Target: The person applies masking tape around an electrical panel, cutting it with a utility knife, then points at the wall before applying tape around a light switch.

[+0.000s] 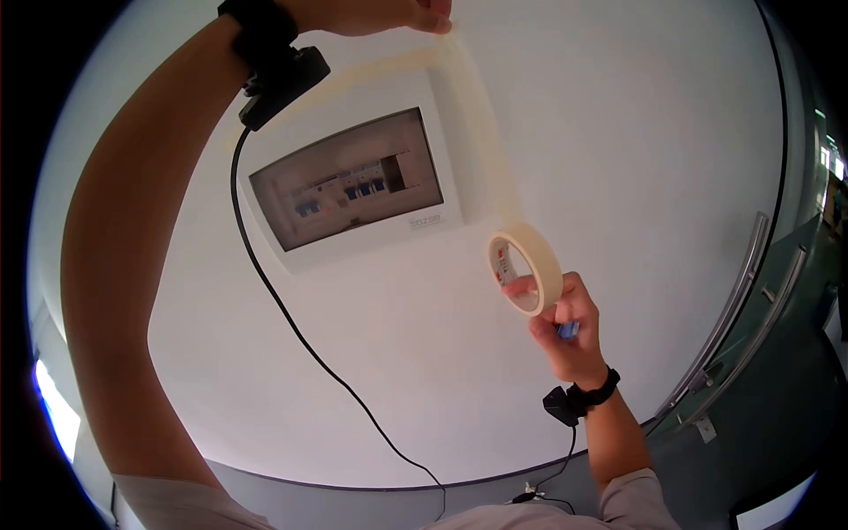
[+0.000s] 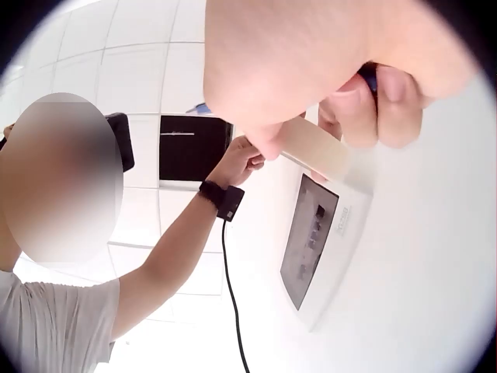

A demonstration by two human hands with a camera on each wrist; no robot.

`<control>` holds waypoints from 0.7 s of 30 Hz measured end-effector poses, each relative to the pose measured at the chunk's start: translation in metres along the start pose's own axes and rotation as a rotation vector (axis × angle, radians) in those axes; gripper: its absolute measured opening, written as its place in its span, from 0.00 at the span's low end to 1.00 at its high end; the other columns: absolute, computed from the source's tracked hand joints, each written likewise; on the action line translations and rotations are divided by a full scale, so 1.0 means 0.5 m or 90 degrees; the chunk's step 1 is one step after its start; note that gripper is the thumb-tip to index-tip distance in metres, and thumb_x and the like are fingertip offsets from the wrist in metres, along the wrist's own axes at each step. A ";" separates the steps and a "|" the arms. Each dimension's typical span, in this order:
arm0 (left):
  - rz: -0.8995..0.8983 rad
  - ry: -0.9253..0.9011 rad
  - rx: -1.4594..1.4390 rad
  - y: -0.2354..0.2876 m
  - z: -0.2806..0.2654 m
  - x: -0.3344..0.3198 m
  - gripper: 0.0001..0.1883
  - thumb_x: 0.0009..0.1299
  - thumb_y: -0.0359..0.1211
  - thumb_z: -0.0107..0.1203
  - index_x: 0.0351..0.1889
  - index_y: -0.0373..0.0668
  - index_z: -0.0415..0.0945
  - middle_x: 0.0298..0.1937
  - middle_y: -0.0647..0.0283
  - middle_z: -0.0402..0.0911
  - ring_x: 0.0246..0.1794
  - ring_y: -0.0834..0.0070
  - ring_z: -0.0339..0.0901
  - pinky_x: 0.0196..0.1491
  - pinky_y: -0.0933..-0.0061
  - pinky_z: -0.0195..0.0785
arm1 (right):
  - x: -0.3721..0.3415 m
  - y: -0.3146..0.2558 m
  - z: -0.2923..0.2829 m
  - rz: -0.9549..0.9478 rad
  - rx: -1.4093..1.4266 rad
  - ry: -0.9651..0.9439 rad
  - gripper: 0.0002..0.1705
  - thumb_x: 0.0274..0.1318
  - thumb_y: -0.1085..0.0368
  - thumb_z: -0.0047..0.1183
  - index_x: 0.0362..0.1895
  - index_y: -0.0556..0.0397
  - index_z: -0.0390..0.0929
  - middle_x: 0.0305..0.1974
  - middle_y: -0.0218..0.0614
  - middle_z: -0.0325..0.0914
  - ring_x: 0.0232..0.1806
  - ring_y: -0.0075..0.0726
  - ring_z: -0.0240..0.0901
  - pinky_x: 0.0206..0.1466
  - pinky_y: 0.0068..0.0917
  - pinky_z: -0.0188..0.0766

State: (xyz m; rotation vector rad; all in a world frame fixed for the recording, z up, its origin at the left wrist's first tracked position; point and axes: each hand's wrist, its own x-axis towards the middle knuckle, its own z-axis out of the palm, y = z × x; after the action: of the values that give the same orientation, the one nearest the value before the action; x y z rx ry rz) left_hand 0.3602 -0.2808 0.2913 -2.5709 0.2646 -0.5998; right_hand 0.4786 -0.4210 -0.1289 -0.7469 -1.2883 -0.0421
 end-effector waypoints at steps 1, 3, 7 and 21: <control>0.003 -0.001 0.004 0.004 -0.006 0.004 0.13 0.76 0.38 0.67 0.42 0.35 0.86 0.35 0.56 0.88 0.37 0.69 0.81 0.42 0.62 0.74 | 0.010 0.003 0.008 -0.030 0.001 0.020 0.22 0.73 0.68 0.61 0.64 0.60 0.68 0.59 0.44 0.85 0.31 0.14 0.69 0.35 0.19 0.69; 0.017 0.009 0.059 0.007 -0.013 0.010 0.13 0.76 0.38 0.67 0.42 0.34 0.86 0.36 0.55 0.88 0.38 0.66 0.82 0.43 0.61 0.75 | 0.025 -0.004 0.016 -0.058 -0.004 0.032 0.20 0.74 0.69 0.60 0.62 0.60 0.69 0.56 0.45 0.86 0.34 0.16 0.73 0.36 0.20 0.71; 0.004 0.016 0.082 -0.015 0.001 0.030 0.14 0.77 0.38 0.66 0.43 0.34 0.86 0.39 0.53 0.89 0.39 0.62 0.84 0.44 0.59 0.75 | 0.038 -0.002 0.037 -0.127 -0.043 0.089 0.17 0.74 0.70 0.60 0.60 0.60 0.71 0.48 0.44 0.89 0.38 0.17 0.78 0.37 0.20 0.73; -0.044 -0.027 0.078 -0.031 0.094 0.028 0.13 0.80 0.38 0.61 0.46 0.34 0.84 0.44 0.48 0.88 0.47 0.51 0.84 0.51 0.53 0.75 | 0.023 0.027 0.063 -0.032 -0.014 0.150 0.15 0.72 0.73 0.62 0.57 0.63 0.75 0.47 0.41 0.89 0.26 0.09 0.67 0.30 0.14 0.62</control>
State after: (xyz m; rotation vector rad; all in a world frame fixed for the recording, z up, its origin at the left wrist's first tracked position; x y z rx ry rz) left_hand 0.3950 -0.2522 0.2672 -2.4803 0.1214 -0.5674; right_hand 0.4614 -0.3900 -0.1230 -0.7060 -1.0833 -0.1793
